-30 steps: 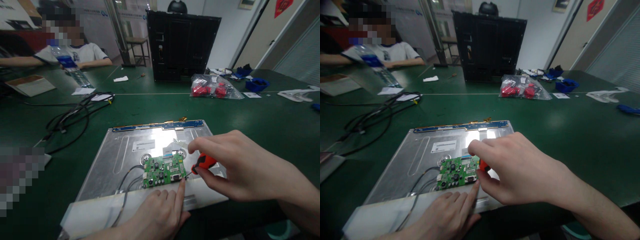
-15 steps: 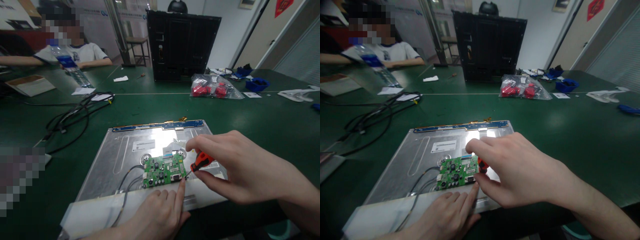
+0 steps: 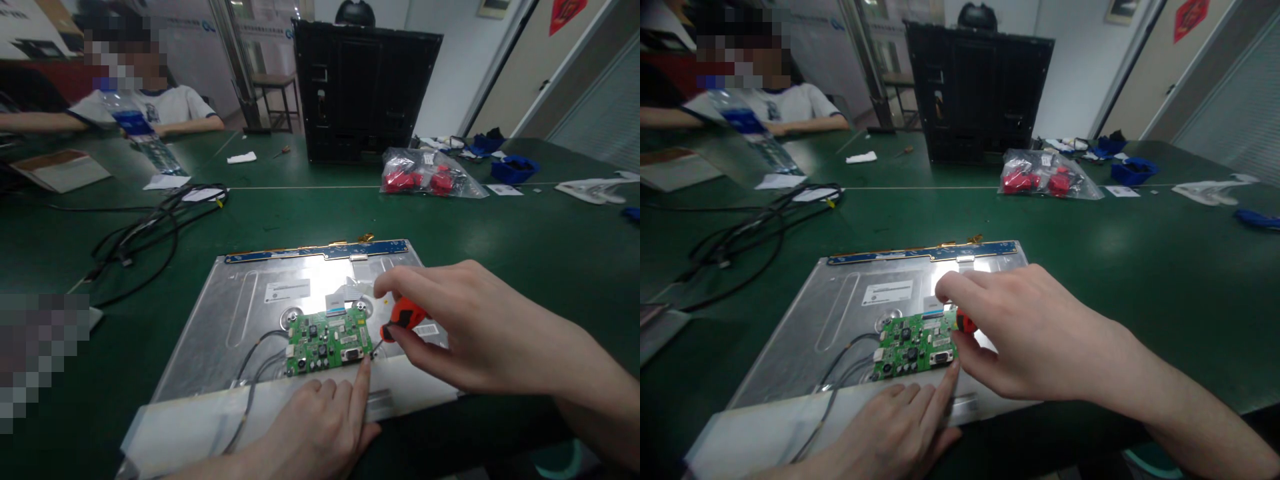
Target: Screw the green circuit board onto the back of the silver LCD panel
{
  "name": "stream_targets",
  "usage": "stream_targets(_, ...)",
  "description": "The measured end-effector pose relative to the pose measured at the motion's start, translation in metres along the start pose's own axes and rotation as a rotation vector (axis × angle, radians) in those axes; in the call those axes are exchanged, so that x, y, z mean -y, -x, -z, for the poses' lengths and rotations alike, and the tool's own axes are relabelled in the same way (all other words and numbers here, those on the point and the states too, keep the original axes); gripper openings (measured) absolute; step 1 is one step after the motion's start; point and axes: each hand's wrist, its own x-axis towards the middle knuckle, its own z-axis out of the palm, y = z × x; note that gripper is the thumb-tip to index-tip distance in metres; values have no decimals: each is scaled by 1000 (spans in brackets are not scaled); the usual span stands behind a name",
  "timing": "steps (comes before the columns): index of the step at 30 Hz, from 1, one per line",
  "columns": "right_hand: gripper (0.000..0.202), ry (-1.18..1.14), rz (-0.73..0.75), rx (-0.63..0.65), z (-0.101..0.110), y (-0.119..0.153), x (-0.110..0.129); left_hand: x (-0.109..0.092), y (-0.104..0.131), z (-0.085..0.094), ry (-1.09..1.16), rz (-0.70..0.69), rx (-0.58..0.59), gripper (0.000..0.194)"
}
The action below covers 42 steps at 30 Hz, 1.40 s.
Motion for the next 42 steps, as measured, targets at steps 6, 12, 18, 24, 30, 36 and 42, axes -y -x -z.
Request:
stream_targets(6,23,-29,22,5,1,-2,1,0,0,0,13,18,5,42)
stream_targets(12,20,46,29,-29,-4,-3,-3,1,0,-1,1,9,-8,48)
stream_targets(18,21,-43,20,25,1,0,0,0,-1,1,13,17,12,50)
stream_targets(24,23,-40,26,9,0,-2,0,-1,0,2,27,13,27,42)
stream_targets(30,14,46,12,-28,-2,-2,-3,0,1,0,2,9,35,51)
stream_targets(36,17,-25,5,16,2,-2,1,0,1,0,-12,5,61,49)
stream_targets(42,25,-56,7,26,3,-1,1,0,0,2,8,7,48,41)
